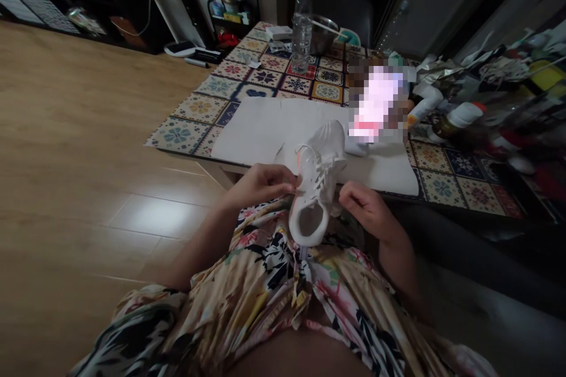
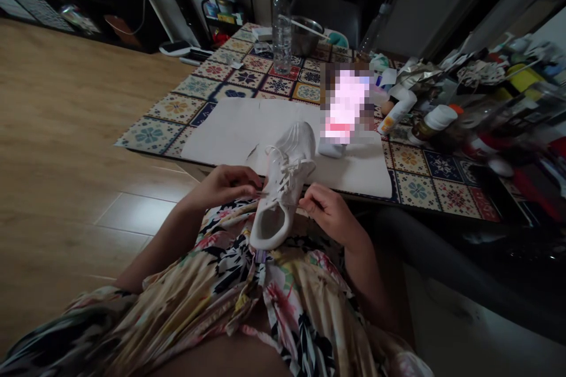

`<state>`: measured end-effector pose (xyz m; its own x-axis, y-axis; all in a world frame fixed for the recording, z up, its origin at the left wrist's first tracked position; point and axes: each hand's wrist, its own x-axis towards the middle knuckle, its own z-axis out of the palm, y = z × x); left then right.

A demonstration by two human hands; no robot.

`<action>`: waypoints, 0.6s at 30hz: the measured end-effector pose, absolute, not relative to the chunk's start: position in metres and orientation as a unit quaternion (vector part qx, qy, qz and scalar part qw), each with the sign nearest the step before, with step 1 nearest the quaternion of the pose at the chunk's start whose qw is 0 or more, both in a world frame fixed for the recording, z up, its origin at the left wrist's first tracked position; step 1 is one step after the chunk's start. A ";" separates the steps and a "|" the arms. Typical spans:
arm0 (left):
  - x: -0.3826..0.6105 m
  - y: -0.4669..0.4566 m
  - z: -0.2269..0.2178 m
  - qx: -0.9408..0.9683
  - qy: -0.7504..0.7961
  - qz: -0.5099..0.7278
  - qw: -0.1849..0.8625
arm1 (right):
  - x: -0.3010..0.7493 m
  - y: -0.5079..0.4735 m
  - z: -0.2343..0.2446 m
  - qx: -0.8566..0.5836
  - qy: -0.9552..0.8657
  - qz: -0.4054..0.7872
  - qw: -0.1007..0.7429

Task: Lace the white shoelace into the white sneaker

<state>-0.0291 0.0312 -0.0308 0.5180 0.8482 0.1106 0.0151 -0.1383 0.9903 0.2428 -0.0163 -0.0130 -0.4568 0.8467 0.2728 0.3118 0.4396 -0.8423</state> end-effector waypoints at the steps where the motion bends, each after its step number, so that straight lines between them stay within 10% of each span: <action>1: -0.029 0.031 -0.030 0.691 0.321 0.337 0.553 | 0.240 -0.017 -0.012 -0.396 -0.773 0.348 0.354; 18: -0.039 0.039 -0.029 0.828 0.224 0.282 0.430 | 0.253 -0.004 -0.024 -0.269 -0.751 0.507 0.326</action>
<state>-0.0388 0.0391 -0.0290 0.7412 0.6128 0.2742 0.1283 -0.5303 0.8381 0.2528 -0.0039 -0.0244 -0.6422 0.7352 0.2169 0.0737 0.3408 -0.9373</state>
